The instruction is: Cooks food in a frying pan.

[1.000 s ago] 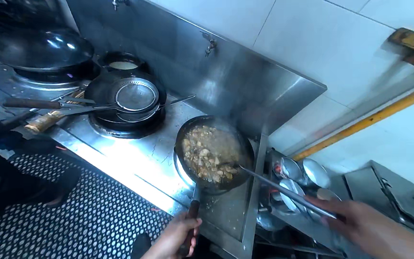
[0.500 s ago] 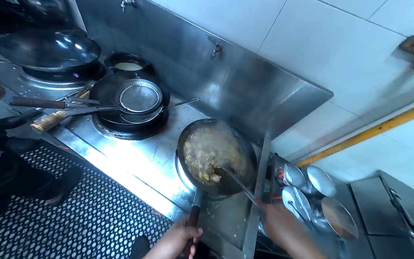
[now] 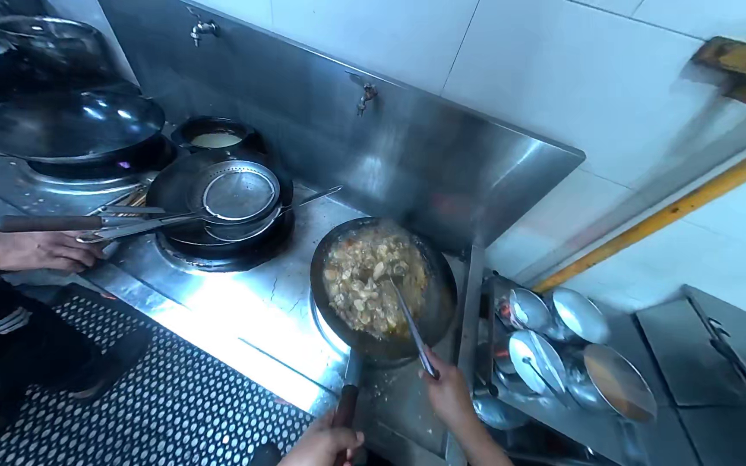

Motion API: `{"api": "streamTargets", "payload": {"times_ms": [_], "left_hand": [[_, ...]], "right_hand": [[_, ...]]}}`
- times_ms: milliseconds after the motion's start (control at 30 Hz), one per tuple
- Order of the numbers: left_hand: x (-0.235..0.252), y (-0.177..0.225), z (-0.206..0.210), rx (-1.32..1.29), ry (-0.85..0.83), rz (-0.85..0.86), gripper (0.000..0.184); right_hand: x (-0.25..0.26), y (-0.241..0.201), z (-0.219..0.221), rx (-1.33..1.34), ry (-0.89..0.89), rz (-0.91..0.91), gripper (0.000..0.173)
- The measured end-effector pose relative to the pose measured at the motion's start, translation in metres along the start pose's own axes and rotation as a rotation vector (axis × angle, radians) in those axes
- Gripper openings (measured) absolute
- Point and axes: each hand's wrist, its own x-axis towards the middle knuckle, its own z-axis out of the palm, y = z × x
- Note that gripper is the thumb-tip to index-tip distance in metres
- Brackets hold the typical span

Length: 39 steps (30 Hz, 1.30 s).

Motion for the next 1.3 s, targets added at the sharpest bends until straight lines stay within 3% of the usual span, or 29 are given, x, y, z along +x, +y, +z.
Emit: {"api": "streamTargets", "payload": {"times_ms": [133,200,333,500,833,1133,1300], "left_hand": [[-0.002,0.001,-0.001,-0.024,-0.005,0.02,0.037],[-0.002,0.001,-0.003,-0.03,-0.018,0.034,0.036],[0.0,-0.001,-0.005,-0.035,-0.024,0.03,0.034],[-0.002,0.001,-0.002,-0.009,0.0,0.028,0.034],[0.0,0.0,-0.005,0.012,0.015,0.024,0.031],[0.001,-0.003,-0.007,0.008,-0.003,0.034,0.034],[0.002,-0.002,-0.008,0.007,-0.025,0.033,0.032]], "right_hand": [[-0.008,0.002,-0.023,0.556,-0.027,0.073,0.055],[-0.022,-0.001,-0.05,0.683,-0.06,0.09,0.055],[-0.027,0.006,-0.1,0.608,-0.001,-0.031,0.056],[0.028,0.017,-0.129,0.5,0.032,-0.037,0.053],[0.109,0.008,-0.095,0.765,-0.437,0.252,0.047],[0.073,0.02,-0.116,0.481,-0.633,0.104,0.052],[0.018,-0.005,-0.15,-0.021,-0.564,-0.062,0.054]]}}
